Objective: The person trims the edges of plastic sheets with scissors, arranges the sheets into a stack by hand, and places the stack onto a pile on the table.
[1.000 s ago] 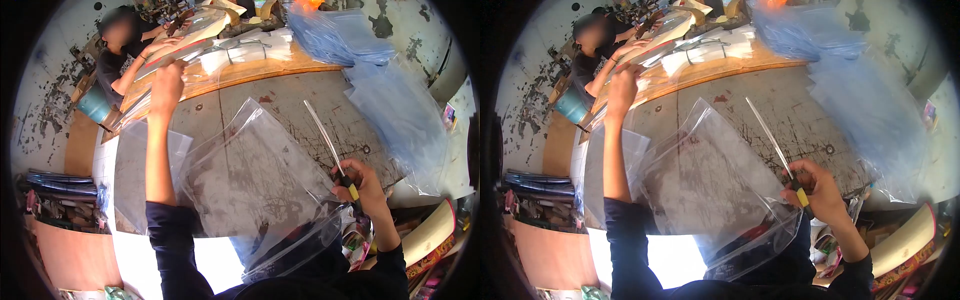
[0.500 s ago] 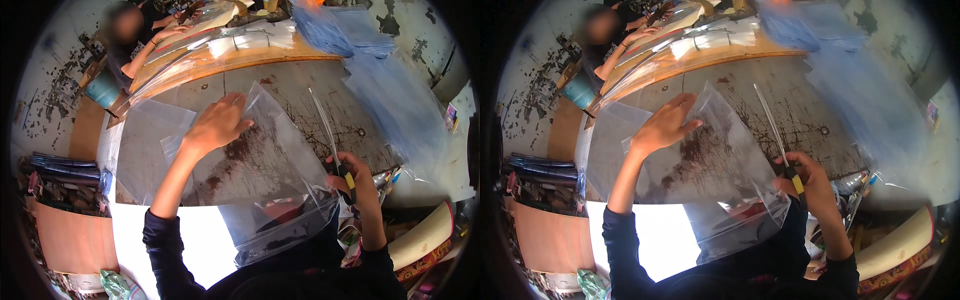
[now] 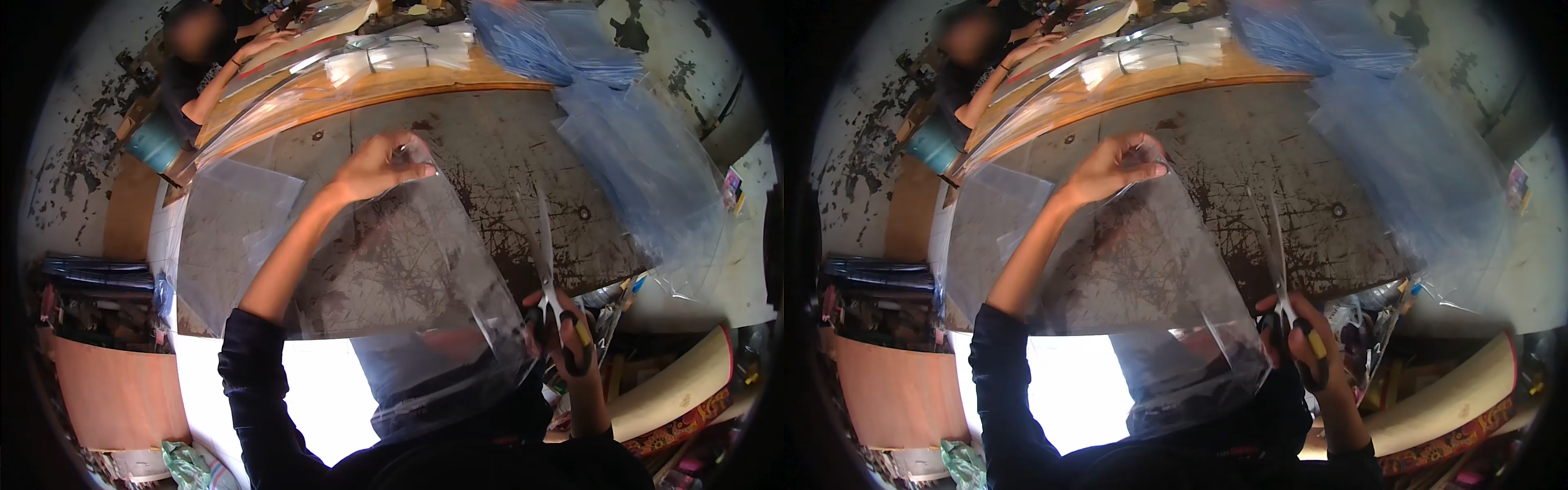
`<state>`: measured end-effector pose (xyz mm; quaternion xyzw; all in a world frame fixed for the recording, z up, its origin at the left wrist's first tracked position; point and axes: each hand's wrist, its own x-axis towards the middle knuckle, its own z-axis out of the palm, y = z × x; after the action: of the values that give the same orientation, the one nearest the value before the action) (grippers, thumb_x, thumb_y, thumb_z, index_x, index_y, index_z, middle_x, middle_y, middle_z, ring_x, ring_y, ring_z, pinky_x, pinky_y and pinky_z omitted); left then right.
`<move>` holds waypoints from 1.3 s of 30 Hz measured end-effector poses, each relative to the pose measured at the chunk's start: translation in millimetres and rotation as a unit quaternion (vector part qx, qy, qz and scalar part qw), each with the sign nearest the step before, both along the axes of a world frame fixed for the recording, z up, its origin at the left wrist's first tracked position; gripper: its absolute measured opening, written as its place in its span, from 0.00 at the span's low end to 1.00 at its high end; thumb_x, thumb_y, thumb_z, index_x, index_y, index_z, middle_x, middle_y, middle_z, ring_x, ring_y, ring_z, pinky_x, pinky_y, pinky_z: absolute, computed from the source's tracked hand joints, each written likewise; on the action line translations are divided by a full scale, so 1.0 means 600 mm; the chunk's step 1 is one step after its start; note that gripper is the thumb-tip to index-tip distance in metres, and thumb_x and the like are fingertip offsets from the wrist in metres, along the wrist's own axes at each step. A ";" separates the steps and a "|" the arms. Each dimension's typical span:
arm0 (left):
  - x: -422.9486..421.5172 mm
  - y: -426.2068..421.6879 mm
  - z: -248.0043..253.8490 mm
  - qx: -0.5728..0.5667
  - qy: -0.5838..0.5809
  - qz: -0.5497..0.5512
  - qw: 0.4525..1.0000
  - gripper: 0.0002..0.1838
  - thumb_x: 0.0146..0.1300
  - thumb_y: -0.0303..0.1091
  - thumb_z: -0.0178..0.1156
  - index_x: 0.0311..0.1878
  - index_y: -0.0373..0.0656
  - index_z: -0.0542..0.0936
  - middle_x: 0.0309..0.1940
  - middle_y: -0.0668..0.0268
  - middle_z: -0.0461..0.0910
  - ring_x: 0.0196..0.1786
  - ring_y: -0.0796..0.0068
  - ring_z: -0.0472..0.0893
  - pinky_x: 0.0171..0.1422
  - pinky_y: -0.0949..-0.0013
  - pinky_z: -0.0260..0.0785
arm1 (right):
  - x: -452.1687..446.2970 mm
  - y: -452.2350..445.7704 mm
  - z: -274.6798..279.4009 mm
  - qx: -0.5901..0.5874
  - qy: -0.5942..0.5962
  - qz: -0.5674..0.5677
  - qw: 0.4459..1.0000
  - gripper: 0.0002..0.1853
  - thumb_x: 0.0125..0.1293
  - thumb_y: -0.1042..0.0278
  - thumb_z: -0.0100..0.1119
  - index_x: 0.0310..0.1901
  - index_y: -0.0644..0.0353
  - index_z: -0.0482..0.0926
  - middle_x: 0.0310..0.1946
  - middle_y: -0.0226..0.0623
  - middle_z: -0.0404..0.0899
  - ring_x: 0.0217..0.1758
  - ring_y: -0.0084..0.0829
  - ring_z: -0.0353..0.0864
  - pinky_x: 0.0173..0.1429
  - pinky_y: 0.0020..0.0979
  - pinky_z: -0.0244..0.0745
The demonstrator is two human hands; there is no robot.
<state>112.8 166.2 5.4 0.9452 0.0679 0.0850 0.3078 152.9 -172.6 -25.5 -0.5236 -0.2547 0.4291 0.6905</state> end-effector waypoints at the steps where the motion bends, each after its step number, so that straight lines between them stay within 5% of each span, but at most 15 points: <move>1: 0.006 0.002 -0.019 -0.089 -0.046 -0.050 0.994 0.17 0.60 0.39 0.58 0.46 0.38 0.70 0.32 0.60 0.76 0.35 0.73 0.76 0.39 0.71 0.68 | -0.004 -0.009 0.005 -0.035 0.013 0.008 0.999 0.34 0.56 0.40 0.56 0.49 0.66 0.67 0.27 0.33 0.73 0.25 0.19 0.71 0.31 0.20 0.64; 6: 0.008 -0.047 -0.017 -0.330 -0.033 -0.080 0.940 0.12 0.62 0.40 0.56 0.36 0.41 0.69 0.21 0.66 0.75 0.24 0.81 0.75 0.29 0.75 0.67 | -0.014 -0.042 0.008 -0.123 0.049 0.067 0.989 0.32 0.52 0.47 0.62 0.51 0.62 0.67 0.36 0.34 0.72 0.39 0.23 0.69 0.48 0.24 0.63; 12: 0.012 -0.072 -0.034 -0.306 -0.045 -0.036 0.950 0.12 0.63 0.40 0.55 0.36 0.40 0.70 0.15 0.68 0.73 0.17 0.80 0.74 0.20 0.76 0.66 | -0.018 -0.019 0.018 -0.159 0.060 0.081 0.982 0.31 0.46 0.57 0.68 0.49 0.61 0.67 0.36 0.32 0.70 0.42 0.23 0.69 0.48 0.25 0.64; 16: 0.012 -0.076 -0.037 -0.314 -0.057 -0.019 0.947 0.09 0.63 0.36 0.56 0.34 0.41 0.70 0.16 0.73 0.69 0.19 0.87 0.71 0.18 0.80 0.63 | -0.004 -0.019 -0.018 -0.146 0.017 0.094 0.985 0.29 0.43 0.61 0.70 0.46 0.63 0.70 0.33 0.34 0.72 0.34 0.21 0.72 0.38 0.23 0.66; 20: 0.014 -0.074 -0.041 -0.317 -0.071 -0.018 0.946 0.10 0.61 0.37 0.57 0.33 0.39 0.72 0.13 0.69 0.73 0.16 0.82 0.74 0.18 0.76 0.66 | -0.012 -0.015 -0.018 -0.166 0.015 0.074 0.983 0.28 0.41 0.65 0.73 0.44 0.65 0.71 0.30 0.33 0.74 0.30 0.20 0.73 0.34 0.22 0.66; 22: 0.014 -0.074 -0.039 -0.309 -0.067 -0.013 0.949 0.10 0.61 0.36 0.57 0.32 0.39 0.72 0.13 0.68 0.73 0.15 0.81 0.75 0.19 0.76 0.65 | -0.024 -0.014 -0.024 -0.126 0.027 -0.001 0.992 0.29 0.40 0.70 0.75 0.45 0.64 0.71 0.32 0.33 0.75 0.31 0.20 0.73 0.34 0.21 0.67; 25: 0.012 -0.076 -0.037 -0.315 -0.057 -0.008 0.947 0.10 0.61 0.36 0.58 0.32 0.40 0.71 0.15 0.73 0.69 0.17 0.87 0.70 0.17 0.81 0.63 | -0.020 -0.022 -0.035 -0.148 -0.039 0.036 0.988 0.31 0.39 0.73 0.75 0.48 0.63 0.71 0.37 0.35 0.75 0.31 0.20 0.73 0.34 0.21 0.67; 39: 0.013 -0.074 -0.033 -0.298 -0.060 0.001 0.953 0.11 0.59 0.38 0.59 0.30 0.39 0.74 0.13 0.67 0.74 0.15 0.79 0.76 0.19 0.75 0.66 | -0.024 -0.019 -0.030 -0.201 -0.064 -0.015 0.977 0.27 0.39 0.71 0.75 0.44 0.63 0.74 0.33 0.29 0.76 0.27 0.16 0.71 0.32 0.19 0.65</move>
<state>120.5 121.5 -14.3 0.8036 0.0731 0.1174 0.5789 138.5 -184.0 -43.7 -0.6821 -0.1990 0.4266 0.5596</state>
